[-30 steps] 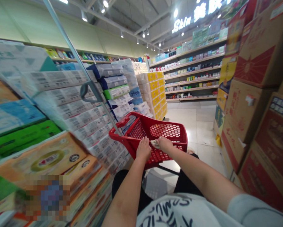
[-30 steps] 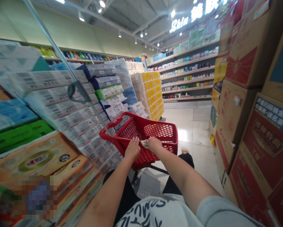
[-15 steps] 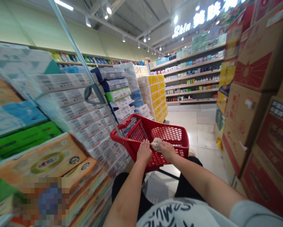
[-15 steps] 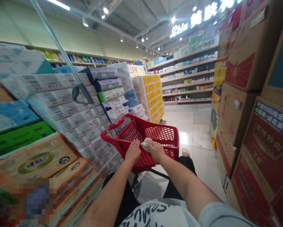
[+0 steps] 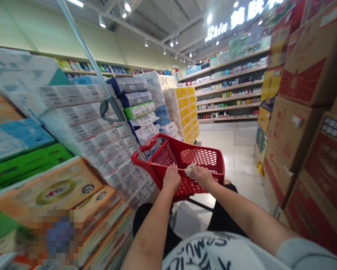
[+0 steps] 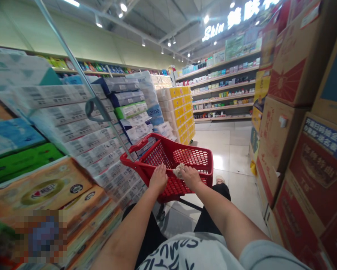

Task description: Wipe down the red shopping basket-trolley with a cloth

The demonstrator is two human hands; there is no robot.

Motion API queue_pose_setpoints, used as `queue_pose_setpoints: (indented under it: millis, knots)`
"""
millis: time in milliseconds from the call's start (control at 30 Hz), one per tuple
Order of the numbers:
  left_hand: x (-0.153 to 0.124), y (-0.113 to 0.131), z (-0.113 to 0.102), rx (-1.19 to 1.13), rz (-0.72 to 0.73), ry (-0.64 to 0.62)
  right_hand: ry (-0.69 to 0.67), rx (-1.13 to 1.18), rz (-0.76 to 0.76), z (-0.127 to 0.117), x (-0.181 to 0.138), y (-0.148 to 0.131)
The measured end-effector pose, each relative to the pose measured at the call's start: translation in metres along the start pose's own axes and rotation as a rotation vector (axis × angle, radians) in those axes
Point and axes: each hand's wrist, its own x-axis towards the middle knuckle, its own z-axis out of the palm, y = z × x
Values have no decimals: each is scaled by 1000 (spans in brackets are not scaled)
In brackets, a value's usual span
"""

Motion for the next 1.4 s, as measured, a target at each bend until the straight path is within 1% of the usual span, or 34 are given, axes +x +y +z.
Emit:
queue_pose_setpoints:
  millis: [67, 133, 167, 267, 333, 433, 533, 600, 667, 733, 800, 867, 933, 1033, 1100, 1167, 1233, 1300, 1400]
  knots:
    - [1, 0, 1, 1, -5, 1, 71, -32, -65, 4, -10, 0]
    - [2, 1, 1, 2, 0, 6, 68, -20, -22, 3, -6, -2]
    - [2, 1, 1, 3, 3, 7, 38, -1, 30, 0, 0, -3]
    - [3, 1, 1, 1, -5, -5, -113, 53, 194, -9, 27, -5]
    - [3, 2, 0, -3, -16, -18, -168, 56, 220, -13, 42, -5]
    - [1, 2, -2, 3, -11, -20, -166, 52, 201, -14, 47, -4]
    - [0, 1, -2, 10, -2, -12, -105, 50, 148, -5, 31, -4]
    - [-1, 1, -2, 14, 1, -1, -14, 32, 54, 7, 16, -1]
    - [0, 1, -1, 16, 2, 6, 130, -16, -93, 23, 1, 6]
    - [0, 1, 0, 10, 0, 7, 227, -51, -165, 35, -10, 14]
    - [1, 2, 0, 0, -2, 13, 265, -61, -184, 39, -15, 18]
    - [2, 2, 1, -6, -4, 22, 232, -42, -153, 33, -14, 15]
    - [2, 2, 2, -8, -8, 22, 140, -3, -55, 21, -7, 8]
    - [3, 2, 3, -2, -10, 21, -8, 33, 114, 2, 13, -3]
    - [3, 1, 3, 0, -9, 17, -79, 36, 167, -6, 28, -4]
    - [3, 1, 3, -2, -7, 8, -137, 38, 183, -9, 40, -1]
    - [3, 1, 2, -3, -7, 0, -160, 35, 174, -11, 45, 1]
    - [2, 1, 1, 1, -10, -5, -149, 30, 142, -11, 41, 2]
    - [2, 2, 1, -7, -16, -5, -83, 22, 61, -8, 20, 3]
